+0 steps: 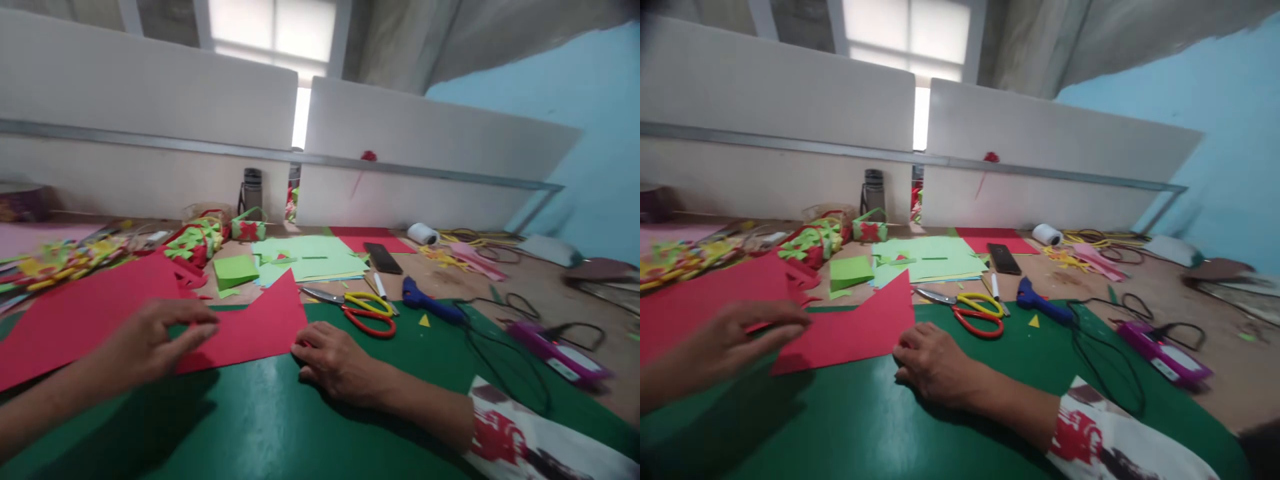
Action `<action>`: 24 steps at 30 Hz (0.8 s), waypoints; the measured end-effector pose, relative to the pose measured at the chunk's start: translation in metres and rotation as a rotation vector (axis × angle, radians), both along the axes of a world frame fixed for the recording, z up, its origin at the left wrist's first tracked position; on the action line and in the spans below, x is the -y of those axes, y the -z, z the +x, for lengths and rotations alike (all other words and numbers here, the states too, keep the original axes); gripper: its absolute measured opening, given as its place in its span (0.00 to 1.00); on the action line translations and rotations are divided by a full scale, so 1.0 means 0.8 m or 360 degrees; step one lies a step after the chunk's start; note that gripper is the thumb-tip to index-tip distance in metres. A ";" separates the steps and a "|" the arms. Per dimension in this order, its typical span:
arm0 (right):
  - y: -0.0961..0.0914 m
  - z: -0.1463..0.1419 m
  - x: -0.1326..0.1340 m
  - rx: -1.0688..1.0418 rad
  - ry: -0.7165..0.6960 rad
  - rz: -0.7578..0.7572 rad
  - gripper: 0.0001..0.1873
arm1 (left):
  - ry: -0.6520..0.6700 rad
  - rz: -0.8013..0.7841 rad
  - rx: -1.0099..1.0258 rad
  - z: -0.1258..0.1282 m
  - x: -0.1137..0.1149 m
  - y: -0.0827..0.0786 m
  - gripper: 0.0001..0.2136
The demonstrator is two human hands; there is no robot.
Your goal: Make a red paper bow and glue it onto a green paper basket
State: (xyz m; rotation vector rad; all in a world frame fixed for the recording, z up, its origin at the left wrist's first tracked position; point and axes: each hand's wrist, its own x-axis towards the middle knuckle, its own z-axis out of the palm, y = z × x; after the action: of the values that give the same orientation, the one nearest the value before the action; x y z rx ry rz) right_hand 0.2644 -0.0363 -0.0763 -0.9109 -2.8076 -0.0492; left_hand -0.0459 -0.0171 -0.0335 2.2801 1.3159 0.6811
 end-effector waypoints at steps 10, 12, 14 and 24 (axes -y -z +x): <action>-0.011 0.025 0.006 0.0118 0.0098 0.0058 0.12 | 0.1006 0.0166 -0.0623 0.059 -0.003 0.054 0.36; -0.011 0.032 -0.003 0.0134 0.0208 0.0060 0.12 | 0.1016 0.0189 -0.0642 0.056 -0.001 0.058 0.37; -0.014 0.048 -0.021 0.0131 0.0447 0.0085 0.15 | 0.1035 0.0222 -0.0644 0.056 0.000 0.062 0.38; -0.032 0.154 -0.101 0.0266 0.1644 0.0014 0.14 | 0.0971 0.0280 -0.0590 0.061 0.005 0.061 0.37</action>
State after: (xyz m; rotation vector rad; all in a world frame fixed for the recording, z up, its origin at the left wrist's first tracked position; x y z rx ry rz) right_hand 0.3873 0.0441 -0.0510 -2.2980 -2.1247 -0.2816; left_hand 0.0029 -0.0209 -0.0821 2.8426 0.6280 0.1705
